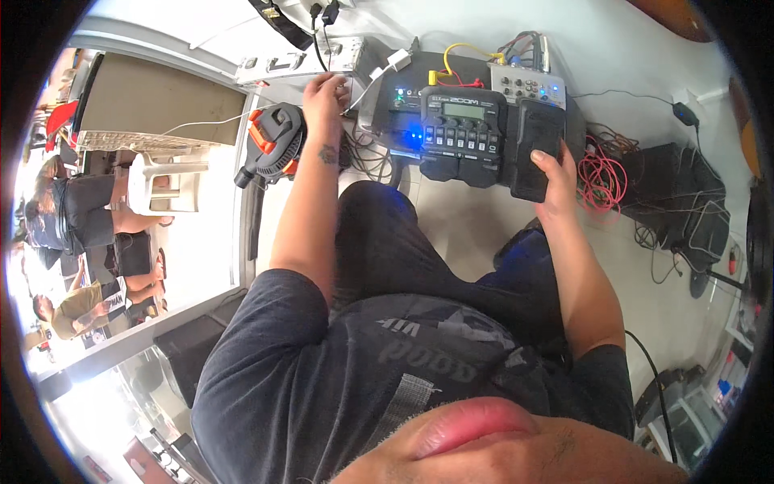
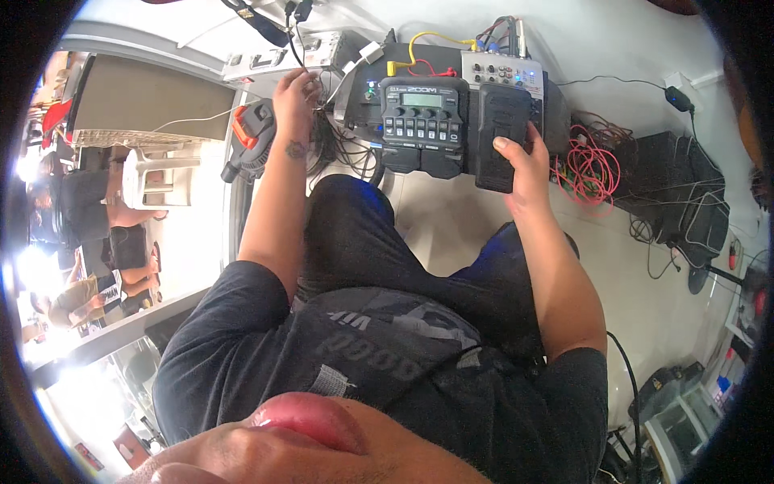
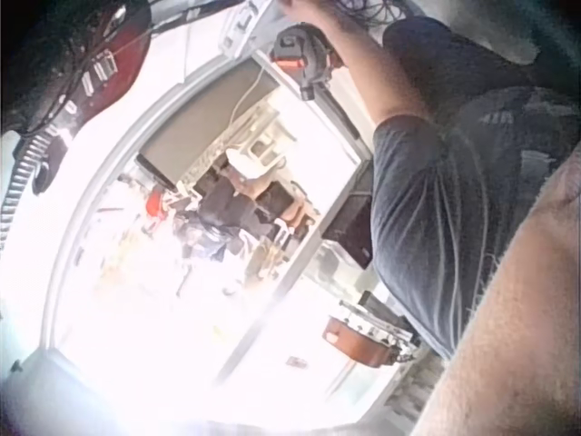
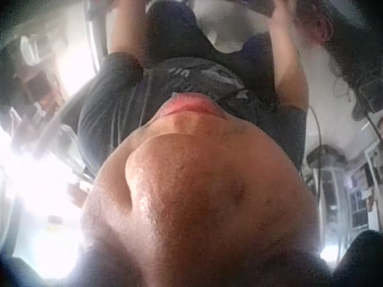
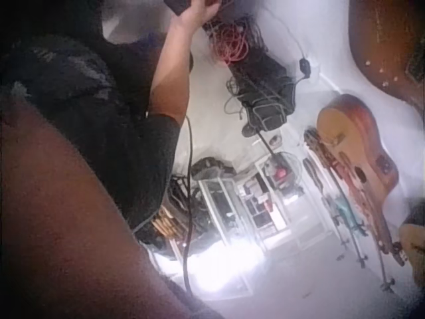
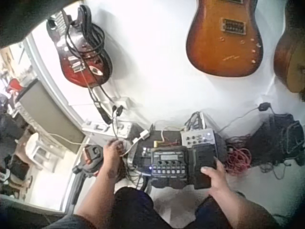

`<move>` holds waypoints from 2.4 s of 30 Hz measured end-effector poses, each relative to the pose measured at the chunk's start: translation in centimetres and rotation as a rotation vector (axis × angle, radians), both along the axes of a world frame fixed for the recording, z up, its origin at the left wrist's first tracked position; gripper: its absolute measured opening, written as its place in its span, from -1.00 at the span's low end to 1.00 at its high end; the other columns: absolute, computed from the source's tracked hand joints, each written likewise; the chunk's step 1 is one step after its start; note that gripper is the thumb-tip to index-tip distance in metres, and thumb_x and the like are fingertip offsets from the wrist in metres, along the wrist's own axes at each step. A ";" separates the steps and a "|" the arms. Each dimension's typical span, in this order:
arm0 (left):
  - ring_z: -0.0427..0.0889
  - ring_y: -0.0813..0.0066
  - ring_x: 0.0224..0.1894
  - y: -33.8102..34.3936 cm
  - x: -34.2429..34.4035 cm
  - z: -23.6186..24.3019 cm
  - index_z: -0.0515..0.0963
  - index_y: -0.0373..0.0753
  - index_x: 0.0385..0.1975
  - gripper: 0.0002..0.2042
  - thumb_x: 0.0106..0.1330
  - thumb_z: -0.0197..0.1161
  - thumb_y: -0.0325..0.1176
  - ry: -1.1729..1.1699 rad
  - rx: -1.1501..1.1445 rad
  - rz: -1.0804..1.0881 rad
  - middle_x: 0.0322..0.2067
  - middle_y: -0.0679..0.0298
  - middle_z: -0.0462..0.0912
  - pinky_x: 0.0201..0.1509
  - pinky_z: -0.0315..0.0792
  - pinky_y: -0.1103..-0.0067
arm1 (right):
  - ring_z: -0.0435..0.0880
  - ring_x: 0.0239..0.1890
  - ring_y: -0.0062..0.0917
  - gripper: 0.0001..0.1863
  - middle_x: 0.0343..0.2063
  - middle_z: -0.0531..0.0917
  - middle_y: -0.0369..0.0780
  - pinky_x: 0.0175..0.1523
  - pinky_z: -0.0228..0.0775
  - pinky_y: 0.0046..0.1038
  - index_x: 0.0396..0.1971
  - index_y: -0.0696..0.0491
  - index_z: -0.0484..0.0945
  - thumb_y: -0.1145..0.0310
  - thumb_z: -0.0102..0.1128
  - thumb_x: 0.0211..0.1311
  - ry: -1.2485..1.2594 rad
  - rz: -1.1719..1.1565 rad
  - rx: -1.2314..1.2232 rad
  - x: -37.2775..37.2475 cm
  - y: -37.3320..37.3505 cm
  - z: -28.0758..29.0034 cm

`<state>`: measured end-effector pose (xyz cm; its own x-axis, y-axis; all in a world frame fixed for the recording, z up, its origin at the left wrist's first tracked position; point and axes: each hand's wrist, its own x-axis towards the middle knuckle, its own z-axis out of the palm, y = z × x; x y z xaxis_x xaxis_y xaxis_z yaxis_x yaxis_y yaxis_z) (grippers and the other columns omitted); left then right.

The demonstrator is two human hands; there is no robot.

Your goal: The person unscrews a metal plate from an electronic device using a screwdriver, handles internal components and cables, and then connects various audio cables to a multi-effect pedal and a mixer at a different station.

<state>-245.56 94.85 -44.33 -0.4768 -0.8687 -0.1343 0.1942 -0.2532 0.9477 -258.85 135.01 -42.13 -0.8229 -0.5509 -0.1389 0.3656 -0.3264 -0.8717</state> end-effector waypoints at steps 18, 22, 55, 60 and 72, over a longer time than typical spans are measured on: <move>0.50 0.52 -0.60 -7.6 9.1 -20.3 0.51 -0.38 0.08 -0.67 0.32 0.28 -0.53 -0.708 -0.118 0.027 -0.42 0.23 0.57 -0.61 0.33 0.57 | 0.66 0.08 -0.34 -0.35 0.06 0.61 -0.12 0.19 0.55 -0.25 0.27 0.21 0.38 0.36 0.27 0.15 -0.099 0.058 0.035 -0.4 -0.5 -0.3; 0.53 0.56 -0.56 -6.6 5.4 -18.9 0.56 -0.35 -0.01 -0.68 0.29 0.41 -0.40 -0.520 -0.006 -0.036 -0.44 0.29 0.60 -0.54 0.37 0.59 | 0.65 0.10 -0.33 -0.34 0.07 0.61 -0.11 0.20 0.54 -0.25 0.28 0.21 0.37 0.35 0.28 0.16 -0.076 0.058 0.049 -0.8 0.1 -1.1; 0.61 0.52 -0.16 4.9 -1.5 3.0 0.69 -0.23 -0.18 -0.87 0.39 0.36 -0.35 -0.024 0.264 -0.347 -0.14 0.30 0.74 -0.04 0.41 0.48 | 0.64 0.07 -0.52 -0.34 0.04 0.65 -0.20 0.26 0.43 -0.42 0.21 0.21 0.44 0.53 0.49 0.06 0.179 0.182 0.124 0.0 -1.0 -1.1; 0.53 0.37 0.21 8.4 -2.6 3.2 0.77 -0.28 -0.34 -0.85 0.28 0.47 -0.32 -0.179 -0.034 -0.526 0.13 0.05 0.67 0.22 0.31 0.41 | 0.64 0.06 -0.53 -0.35 0.02 0.66 -0.21 0.26 0.43 -0.42 0.20 0.21 0.45 0.52 0.49 0.07 0.181 0.155 0.121 0.9 -1.7 -0.8; 0.54 0.28 0.26 10.0 -3.4 3.7 0.77 -0.36 -0.30 -0.80 0.25 0.50 -0.34 -0.212 -0.255 -0.602 0.27 -0.12 0.53 0.27 0.35 0.43 | 0.65 0.05 -0.53 -0.33 0.02 0.66 -0.20 0.25 0.44 -0.42 0.20 0.22 0.44 0.46 0.52 0.08 0.235 0.151 0.103 1.3 -2.1 -0.6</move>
